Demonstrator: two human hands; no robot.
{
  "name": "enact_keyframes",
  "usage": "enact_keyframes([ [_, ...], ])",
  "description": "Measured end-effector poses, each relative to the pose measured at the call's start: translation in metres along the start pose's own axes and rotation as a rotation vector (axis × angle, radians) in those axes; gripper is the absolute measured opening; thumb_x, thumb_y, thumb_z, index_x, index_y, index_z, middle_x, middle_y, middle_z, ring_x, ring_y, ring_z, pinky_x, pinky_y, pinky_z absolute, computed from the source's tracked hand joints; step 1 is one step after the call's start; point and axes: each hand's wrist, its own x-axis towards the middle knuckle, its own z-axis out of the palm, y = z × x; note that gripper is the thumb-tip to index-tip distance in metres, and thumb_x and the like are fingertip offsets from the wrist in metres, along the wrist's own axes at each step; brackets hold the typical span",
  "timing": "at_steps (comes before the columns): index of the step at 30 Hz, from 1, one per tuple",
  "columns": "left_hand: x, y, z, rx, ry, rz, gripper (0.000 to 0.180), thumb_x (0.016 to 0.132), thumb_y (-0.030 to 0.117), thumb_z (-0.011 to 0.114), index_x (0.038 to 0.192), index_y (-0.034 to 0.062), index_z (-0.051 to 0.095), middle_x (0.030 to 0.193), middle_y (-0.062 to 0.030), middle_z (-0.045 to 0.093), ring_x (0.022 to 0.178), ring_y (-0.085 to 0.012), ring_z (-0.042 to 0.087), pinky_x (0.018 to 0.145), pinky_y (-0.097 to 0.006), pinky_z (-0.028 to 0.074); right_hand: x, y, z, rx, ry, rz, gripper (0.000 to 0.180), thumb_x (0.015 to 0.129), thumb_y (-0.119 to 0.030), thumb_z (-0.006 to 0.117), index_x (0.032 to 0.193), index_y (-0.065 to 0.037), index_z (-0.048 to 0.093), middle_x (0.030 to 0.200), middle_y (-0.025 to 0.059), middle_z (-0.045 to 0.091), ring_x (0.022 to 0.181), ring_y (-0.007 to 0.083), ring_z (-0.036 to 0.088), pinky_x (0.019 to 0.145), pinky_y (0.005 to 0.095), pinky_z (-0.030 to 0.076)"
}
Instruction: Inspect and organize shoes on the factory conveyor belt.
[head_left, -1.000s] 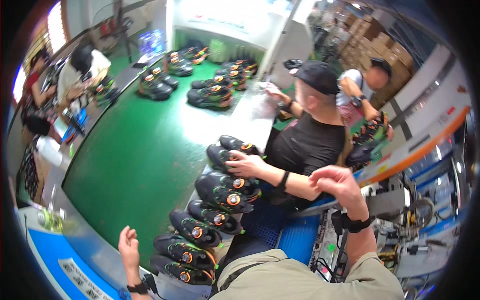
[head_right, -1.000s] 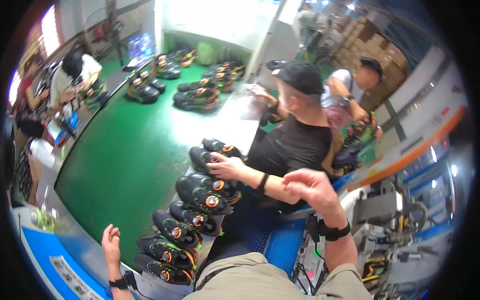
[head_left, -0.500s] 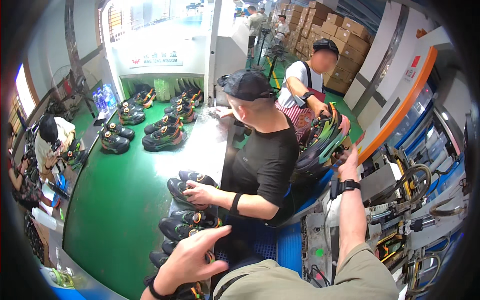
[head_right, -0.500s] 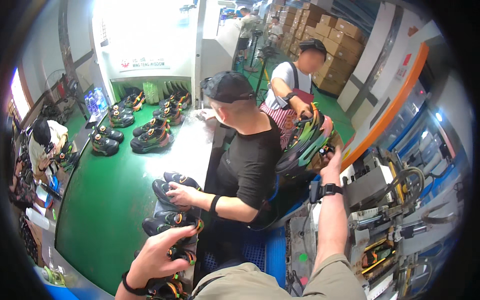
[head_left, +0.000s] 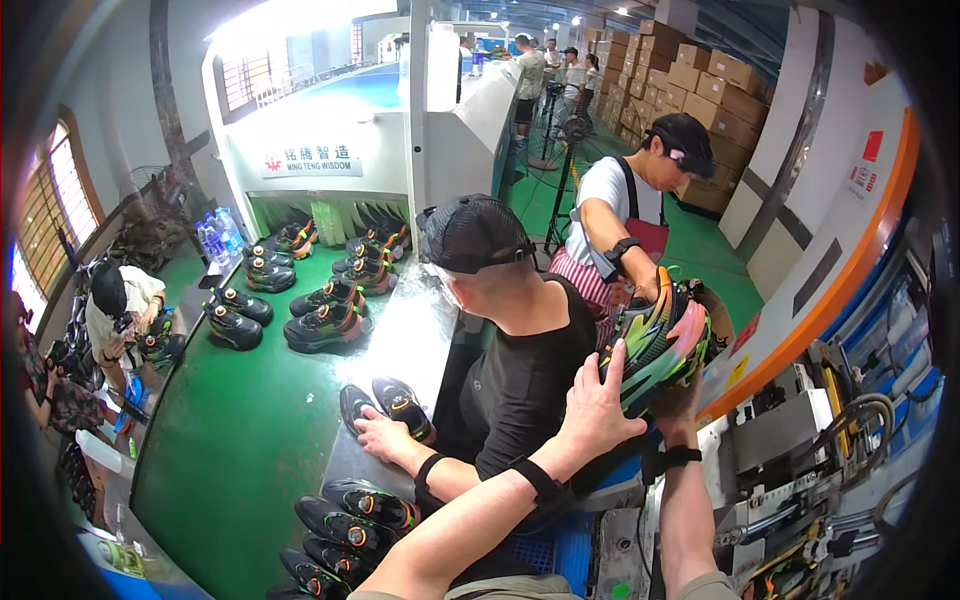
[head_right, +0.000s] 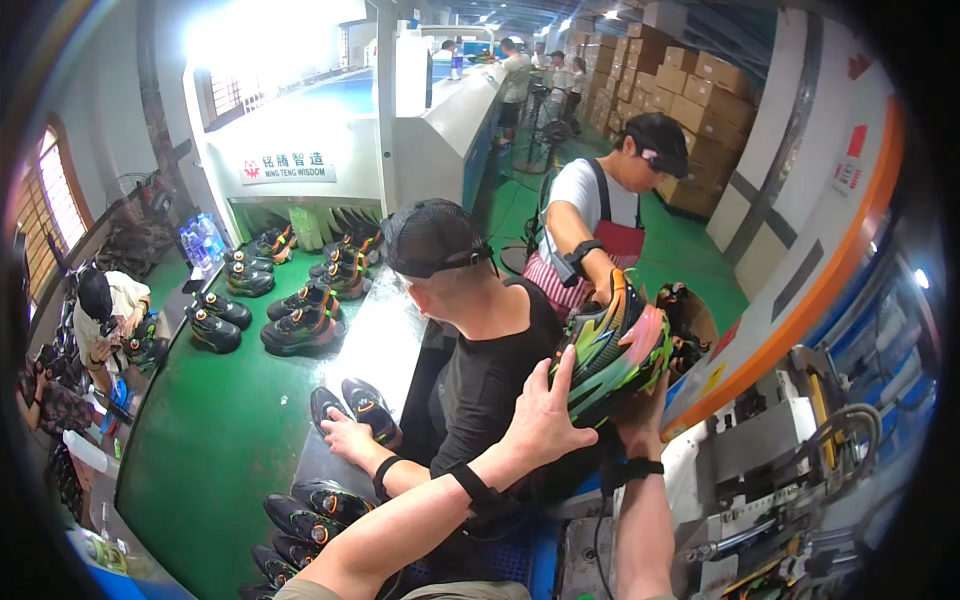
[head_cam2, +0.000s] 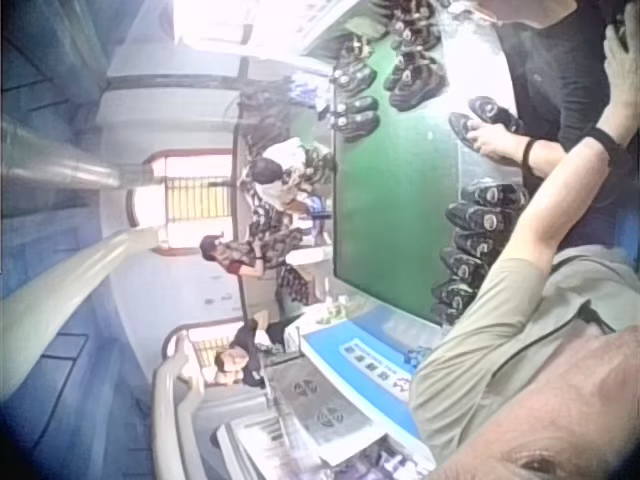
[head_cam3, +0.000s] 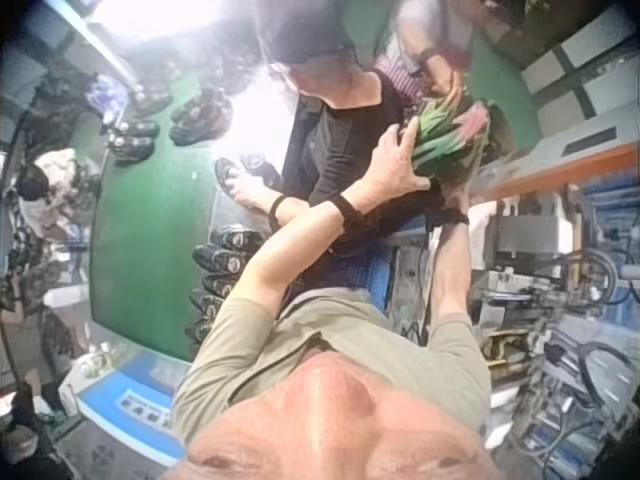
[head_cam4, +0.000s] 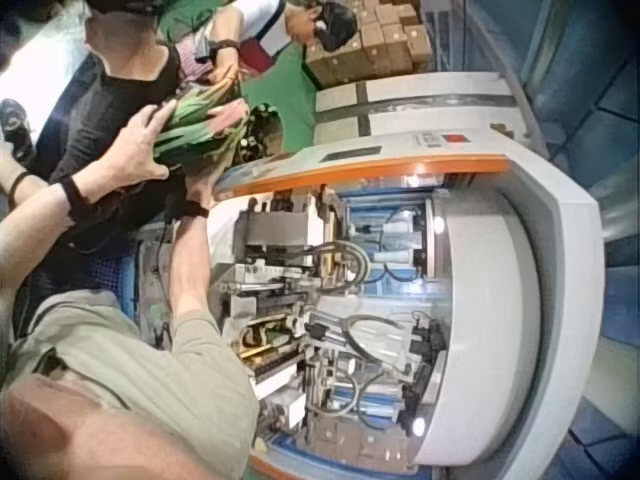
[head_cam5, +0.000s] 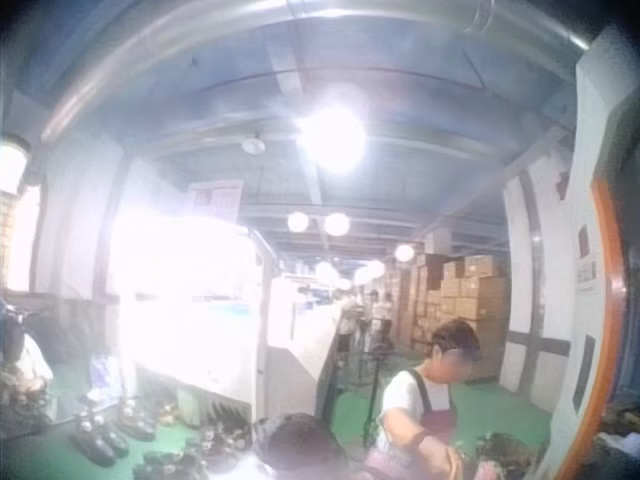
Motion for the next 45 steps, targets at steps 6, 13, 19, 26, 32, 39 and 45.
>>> enact_keyframes([
  [6, -0.019, 0.01, -0.026, 0.008, 0.043, -0.036, 0.113, 0.066, 0.02, 0.08, 0.157, 0.0076, 0.015, 0.129, -0.0364, 0.04, 0.119, -0.0545, 0.047, 0.104, -0.053, 0.044, -0.055, -0.01, 0.012, -0.238, 0.134, 0.068, 0.093, 0.088, -0.083, 0.037, 0.149, -0.014, 0.044, 0.147, 0.0104, 0.051, 0.128, 0.0322, 0.054, 0.099, 0.0547, 0.048],
  [13, -0.122, 0.053, -0.077, 0.025, 0.153, 0.291, 0.1, 0.064, 0.02, 0.085, 0.152, 0.0115, 0.037, 0.135, -0.0335, 0.041, 0.116, -0.048, 0.053, 0.097, -0.048, 0.047, -0.116, 0.012, 0.064, -0.333, -0.155, -0.377, 0.06, 0.103, -0.05, 0.044, 0.15, -0.012, 0.042, 0.149, 0.0108, 0.046, 0.131, 0.0295, 0.052, 0.112, 0.0461, 0.041],
  [19, -0.251, 0.087, -0.181, 0.19, 0.144, 0.462, 0.078, 0.071, 0.019, 0.078, 0.144, 0.0201, 0.049, 0.149, -0.0323, 0.038, 0.13, -0.0483, 0.046, 0.107, -0.058, 0.039, -0.149, 0.05, 0.101, -0.393, -0.349, -0.271, 0.057, 0.103, -0.046, 0.044, 0.149, -0.011, 0.043, 0.147, 0.0107, 0.048, 0.129, 0.0284, 0.053, 0.111, 0.0449, 0.042],
  [26, -0.373, 0.051, -0.202, 0.348, 0.228, 0.188, 0.101, 0.059, 0.033, 0.085, 0.149, 0.0137, 0.044, 0.155, -0.037, 0.023, 0.137, -0.0462, 0.039, 0.107, -0.053, 0.037, -0.214, 0.197, 0.165, -0.47, -0.776, 0.245, 0.054, 0.104, -0.042, 0.044, 0.148, -0.01, 0.043, 0.143, 0.0106, 0.05, 0.127, 0.0272, 0.054, 0.11, 0.0435, 0.043],
  [32, -0.473, 0.061, -0.216, 0.425, 0.417, -0.057, 0.112, 0.051, 0.038, 0.09, 0.147, 0.0093, 0.041, 0.155, -0.0368, 0.025, 0.131, -0.0468, 0.046, 0.102, -0.052, 0.039, -0.287, 0.272, 0.197, -0.5, -1.02, 0.457, 0.052, 0.104, -0.038, 0.045, 0.147, -0.009, 0.044, 0.14, 0.0105, 0.052, 0.125, 0.0261, 0.055, 0.109, 0.0423, 0.044],
  [39, -0.531, 0.056, -0.22, 0.497, 0.475, -0.161, 0.108, 0.05, 0.037, 0.089, 0.143, 0.0075, 0.043, 0.152, -0.0262, 0.039, 0.128, -0.0403, 0.052, 0.098, -0.049, 0.04, -0.347, 0.337, 0.241, -0.468, -1.246, 0.589, 0.049, 0.104, -0.034, 0.045, 0.146, -0.008, 0.044, 0.137, 0.0104, 0.054, 0.123, 0.0248, 0.056, 0.107, 0.0409, 0.046],
  [45, -0.537, 0.044, -0.227, 0.514, 0.554, -0.261, 0.103, 0.051, 0.033, 0.088, 0.141, 0.0073, 0.046, 0.146, -0.0202, 0.048, 0.127, -0.0383, 0.053, 0.099, -0.049, 0.04, -0.363, 0.372, 0.259, -0.476, -1.379, 0.688, 0.047, 0.104, -0.03, 0.045, 0.145, -0.006, 0.045, 0.134, 0.0103, 0.056, 0.121, 0.0237, 0.057, 0.106, 0.0397, 0.047],
])
